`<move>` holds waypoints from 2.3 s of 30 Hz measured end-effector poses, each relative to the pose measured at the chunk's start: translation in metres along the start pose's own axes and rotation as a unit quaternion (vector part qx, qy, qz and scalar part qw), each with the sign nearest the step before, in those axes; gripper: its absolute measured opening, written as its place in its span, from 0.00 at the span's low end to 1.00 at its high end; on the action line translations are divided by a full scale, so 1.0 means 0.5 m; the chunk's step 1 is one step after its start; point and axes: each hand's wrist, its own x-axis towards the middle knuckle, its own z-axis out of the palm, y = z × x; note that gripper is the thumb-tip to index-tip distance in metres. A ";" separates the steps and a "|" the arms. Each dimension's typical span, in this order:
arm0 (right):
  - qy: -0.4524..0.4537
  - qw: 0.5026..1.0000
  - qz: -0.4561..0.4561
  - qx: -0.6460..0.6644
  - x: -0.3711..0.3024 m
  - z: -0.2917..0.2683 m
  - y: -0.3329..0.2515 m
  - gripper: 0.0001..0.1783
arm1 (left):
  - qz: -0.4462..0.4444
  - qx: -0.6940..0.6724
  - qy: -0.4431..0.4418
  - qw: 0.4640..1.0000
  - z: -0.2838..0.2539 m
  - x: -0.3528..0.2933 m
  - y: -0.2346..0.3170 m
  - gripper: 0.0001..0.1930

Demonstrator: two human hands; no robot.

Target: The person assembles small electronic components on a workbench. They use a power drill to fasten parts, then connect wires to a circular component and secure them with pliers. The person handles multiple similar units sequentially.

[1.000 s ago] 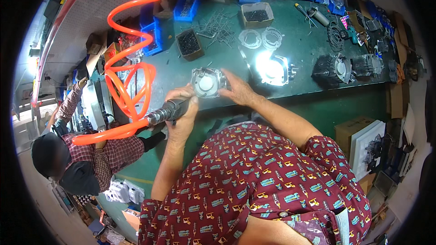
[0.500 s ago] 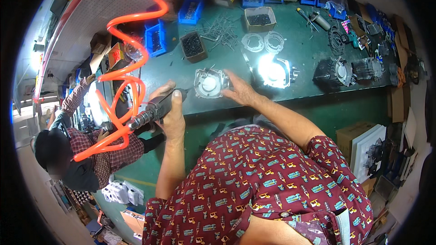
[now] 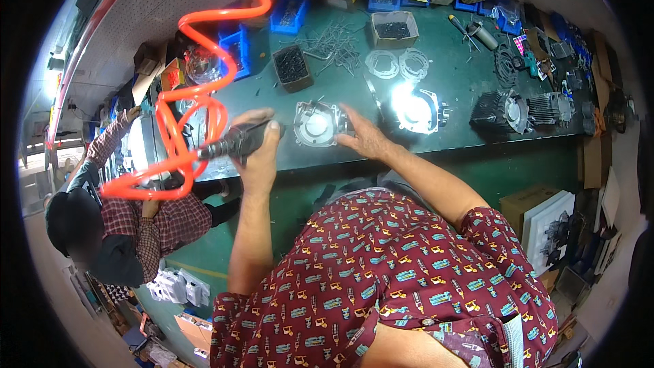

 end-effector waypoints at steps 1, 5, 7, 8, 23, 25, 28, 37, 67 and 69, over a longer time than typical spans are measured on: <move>-0.002 1.000 -0.001 -0.003 -0.001 0.000 0.003 0.48 | -0.009 0.004 -0.030 1.000 0.002 0.017 0.012 0.13; -0.012 1.000 -0.002 0.001 0.004 0.001 0.011 0.48 | 0.001 0.019 -0.104 0.994 0.001 0.061 0.010 0.12; -0.002 1.000 -0.019 -0.020 0.005 0.005 0.015 0.48 | -0.004 0.017 -0.096 0.995 0.002 0.063 0.009 0.12; -0.021 1.000 0.017 0.012 0.001 -0.002 0.005 0.48 | -0.007 0.018 -0.083 0.996 0.003 0.058 0.011 0.12; -0.022 1.000 0.009 -0.003 0.000 -0.002 0.008 0.50 | -0.036 0.011 -0.125 0.991 0.014 0.085 0.008 0.13; -0.021 1.000 0.009 -0.004 0.000 -0.002 0.008 0.50 | -0.027 0.031 -0.141 0.989 0.010 0.086 0.001 0.14; -0.021 1.000 0.005 -0.008 0.000 -0.002 0.009 0.49 | -0.048 -0.008 -0.129 0.990 0.010 0.084 -0.011 0.11; -0.022 0.999 -0.012 -0.020 0.002 -0.002 0.012 0.49 | -0.063 -0.037 -0.130 0.989 0.018 0.075 -0.008 0.10; -0.071 0.997 -0.008 -0.015 0.006 -0.020 0.019 0.53 | -0.003 -0.072 -0.050 0.996 0.062 -0.066 -0.013 0.15; -0.090 0.995 0.035 0.005 0.006 -0.027 0.007 0.53 | -0.008 -0.070 -0.053 0.996 0.065 -0.068 -0.014 0.15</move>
